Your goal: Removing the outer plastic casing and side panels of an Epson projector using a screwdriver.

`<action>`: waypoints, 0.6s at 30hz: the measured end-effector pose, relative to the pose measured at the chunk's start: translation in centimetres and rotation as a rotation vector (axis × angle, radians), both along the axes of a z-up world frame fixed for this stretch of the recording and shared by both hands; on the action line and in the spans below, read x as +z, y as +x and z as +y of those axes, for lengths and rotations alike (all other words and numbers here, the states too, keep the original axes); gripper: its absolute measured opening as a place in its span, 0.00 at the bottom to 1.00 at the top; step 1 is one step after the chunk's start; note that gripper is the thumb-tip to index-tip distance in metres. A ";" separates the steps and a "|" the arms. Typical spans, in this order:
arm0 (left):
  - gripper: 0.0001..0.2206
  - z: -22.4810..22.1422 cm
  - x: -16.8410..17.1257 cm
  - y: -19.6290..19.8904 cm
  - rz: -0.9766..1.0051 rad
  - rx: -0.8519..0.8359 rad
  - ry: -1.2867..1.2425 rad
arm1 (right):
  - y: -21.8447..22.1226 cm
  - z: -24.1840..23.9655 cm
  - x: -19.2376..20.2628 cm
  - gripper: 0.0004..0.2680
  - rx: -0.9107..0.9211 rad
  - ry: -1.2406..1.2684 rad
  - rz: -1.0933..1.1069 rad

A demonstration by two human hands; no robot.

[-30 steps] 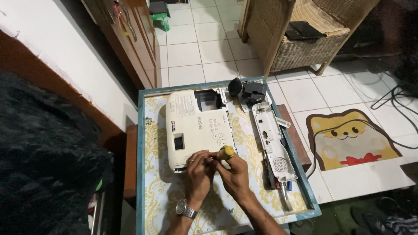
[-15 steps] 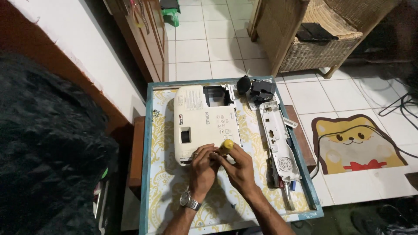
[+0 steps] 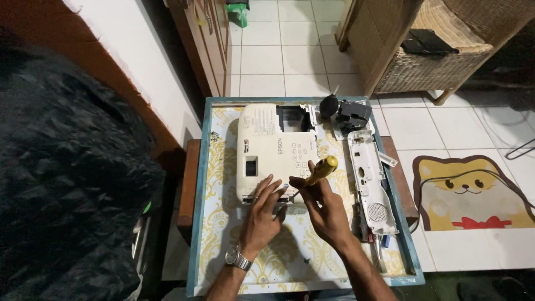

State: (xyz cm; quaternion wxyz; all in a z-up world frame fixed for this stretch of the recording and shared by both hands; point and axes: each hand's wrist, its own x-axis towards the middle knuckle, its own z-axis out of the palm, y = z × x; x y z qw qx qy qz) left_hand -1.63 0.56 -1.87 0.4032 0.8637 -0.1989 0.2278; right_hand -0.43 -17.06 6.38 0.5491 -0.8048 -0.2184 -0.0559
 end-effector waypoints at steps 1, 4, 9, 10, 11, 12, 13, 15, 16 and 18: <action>0.20 -0.1 0.2 0.0 -0.002 0.002 -0.001 | -0.1 0.1 0.5 0.23 0.002 -0.001 -0.002; 0.18 -0.6 0.5 -0.2 -0.044 -0.014 -0.089 | -0.2 0.1 1.3 0.20 -0.024 0.013 -0.019; 0.06 -1.6 1.0 0.0 -0.160 0.108 -0.101 | -0.2 0.4 1.9 0.23 -0.003 0.077 0.025; 0.06 -1.5 0.7 0.2 -0.161 0.115 -0.099 | 0.0 0.4 1.4 0.23 0.003 0.078 0.024; 0.05 -1.4 0.4 0.3 -0.169 0.107 -0.146 | 0.2 0.4 0.8 0.21 -0.004 0.079 0.001; 0.05 -1.4 0.0 0.4 -0.175 0.096 -0.194 | 0.3 0.3 0.3 0.18 -0.014 0.080 -0.022; 0.05 -0.9 0.8 0.3 -0.175 0.099 -0.193 | 0.1 0.5 0.7 0.18 -0.010 0.080 -0.021; 0.04 0.1 2.4 0.1 -0.202 0.166 -0.123 | -0.3 1.0 1.6 0.18 -0.096 0.136 0.016; 0.04 1.2 1.3 0.8 -0.203 0.169 -0.122 | -0.3 1.2 1.9 0.18 -0.093 0.137 0.016; 0.06 3.4 -1.0 2.3 -0.201 0.368 0.051 | -0.2 1.6 2.4 0.14 -0.054 0.300 0.039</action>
